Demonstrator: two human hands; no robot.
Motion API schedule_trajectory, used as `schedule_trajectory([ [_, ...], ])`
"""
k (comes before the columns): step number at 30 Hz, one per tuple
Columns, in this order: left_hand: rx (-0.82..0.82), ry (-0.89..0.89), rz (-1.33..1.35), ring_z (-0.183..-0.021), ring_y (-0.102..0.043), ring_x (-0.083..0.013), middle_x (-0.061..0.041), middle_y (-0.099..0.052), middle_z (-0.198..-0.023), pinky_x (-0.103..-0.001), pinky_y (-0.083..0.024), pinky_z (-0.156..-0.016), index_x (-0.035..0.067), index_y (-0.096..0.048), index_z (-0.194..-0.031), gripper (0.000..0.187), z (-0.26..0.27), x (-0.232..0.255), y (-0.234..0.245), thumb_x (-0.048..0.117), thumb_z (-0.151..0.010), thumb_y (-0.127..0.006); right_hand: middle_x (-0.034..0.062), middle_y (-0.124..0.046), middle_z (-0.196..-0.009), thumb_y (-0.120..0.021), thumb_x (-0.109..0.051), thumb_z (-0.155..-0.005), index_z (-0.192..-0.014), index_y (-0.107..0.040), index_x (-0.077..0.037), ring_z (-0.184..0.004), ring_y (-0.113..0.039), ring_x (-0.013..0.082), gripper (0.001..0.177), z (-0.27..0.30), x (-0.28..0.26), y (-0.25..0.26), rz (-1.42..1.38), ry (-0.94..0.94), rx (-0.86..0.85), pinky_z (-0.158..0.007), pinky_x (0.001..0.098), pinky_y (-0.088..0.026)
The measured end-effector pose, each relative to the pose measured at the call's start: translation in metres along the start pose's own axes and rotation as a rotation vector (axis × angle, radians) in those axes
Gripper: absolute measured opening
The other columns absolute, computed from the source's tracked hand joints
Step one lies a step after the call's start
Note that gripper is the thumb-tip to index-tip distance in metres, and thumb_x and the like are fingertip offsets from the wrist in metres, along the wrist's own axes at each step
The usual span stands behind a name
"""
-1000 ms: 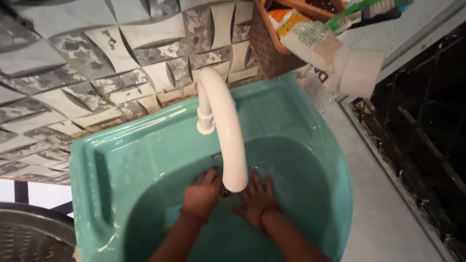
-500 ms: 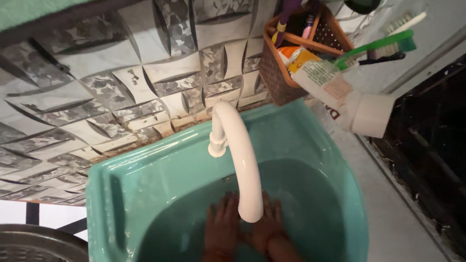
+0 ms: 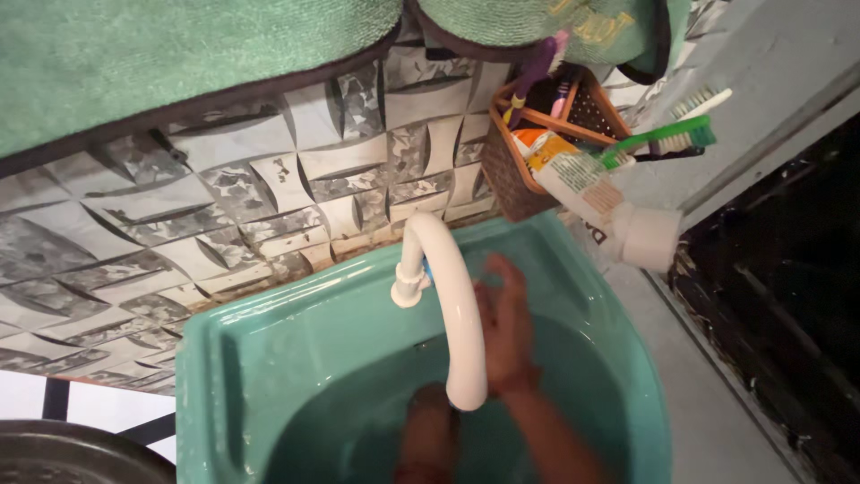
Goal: The person cleans a teal bathroom sink using a green scrubbing sponge. They scrub the basin, the faucet, and the surrounding tiled area, repeatedly rinsing the sponge under running water to remove debris.
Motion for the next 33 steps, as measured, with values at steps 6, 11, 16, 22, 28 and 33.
schedule_trajectory([
  [6,-0.207,0.97,1.024,-0.065,-0.066,-0.0265,-0.011,-0.072,-0.075,-0.037,-0.051,-0.055,0.004,-0.074,-0.095,0.025,-0.014,-0.02,-0.02,0.025,-0.092,-0.06,0.0173,-0.067,-0.129,-0.064,-0.006,-0.095,-0.128,-0.062,-0.004,-0.121,-0.062,0.0319,0.033,-0.052,-0.004,-0.05,0.019,0.345,-0.264,-0.105,0.04,-0.049],
  [11,-0.184,1.157,1.718,-0.066,-0.061,-0.017,-0.007,-0.073,-0.086,-0.028,-0.047,-0.052,0.008,-0.078,-0.102,0.026,-0.021,0.042,0.008,0.026,-0.086,-0.069,0.014,-0.073,-0.119,-0.063,-0.009,-0.097,-0.12,-0.069,0.0,-0.109,-0.071,0.0272,0.025,-0.038,0.044,-0.039,-0.138,-0.024,-0.283,-0.096,0.034,-0.054],
  [16,-0.081,0.996,1.789,-0.083,-0.069,-0.0156,-0.006,-0.074,-0.105,-0.026,-0.052,-0.061,0.008,-0.072,-0.109,0.028,-0.033,0.095,0.062,0.028,-0.09,-0.071,0.0118,-0.071,-0.132,-0.064,-0.011,-0.098,-0.114,-0.071,0.0,-0.116,-0.068,0.0226,0.02,-0.008,0.038,-0.022,-0.24,-0.012,-0.302,-0.097,0.0333,-0.053],
  [22,0.131,0.835,1.734,-0.075,-0.056,-0.008,0.002,-0.068,-0.101,-0.021,-0.045,-0.056,0.013,-0.07,-0.122,0.035,-0.046,0.09,0.092,0.032,-0.093,-0.071,0.0057,-0.077,-0.116,-0.057,-0.032,-0.103,-0.116,-0.076,-0.008,-0.108,-0.068,0.0153,0.033,0.006,0.064,-0.02,-0.56,-0.638,-0.272,-0.092,0.0328,-0.052],
  [28,0.563,1.024,1.146,-0.095,-0.06,-0.0232,-0.005,-0.063,-0.115,-0.042,-0.049,-0.076,0.006,-0.059,-0.127,0.042,-0.046,0.078,0.103,0.036,-0.099,-0.068,0.0102,-0.069,-0.115,-0.063,-0.037,-0.094,-0.117,-0.068,-0.005,-0.102,-0.066,0.0231,0.039,0.088,0.018,-0.04,-0.983,-1.232,-0.361,-0.085,0.0401,-0.056],
  [33,0.472,0.536,0.382,-0.095,-0.069,-0.0331,-0.016,-0.074,-0.099,-0.046,-0.052,-0.09,0.005,-0.075,-0.105,0.034,-0.048,0.136,0.182,0.033,-0.093,-0.059,0.0182,-0.071,-0.122,-0.051,-0.055,-0.09,-0.123,-0.063,-0.002,-0.101,-0.068,0.0316,0.063,0.098,-0.042,-0.055,-1.485,-1.433,-0.521,-0.085,0.0412,-0.057],
])
Point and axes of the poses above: each hand's wrist, its own z-axis away from the middle knuckle, its own y-axis out of the back of the hand, x = y × z, the point moved 7 cm from there along -z, towards the middle knuckle
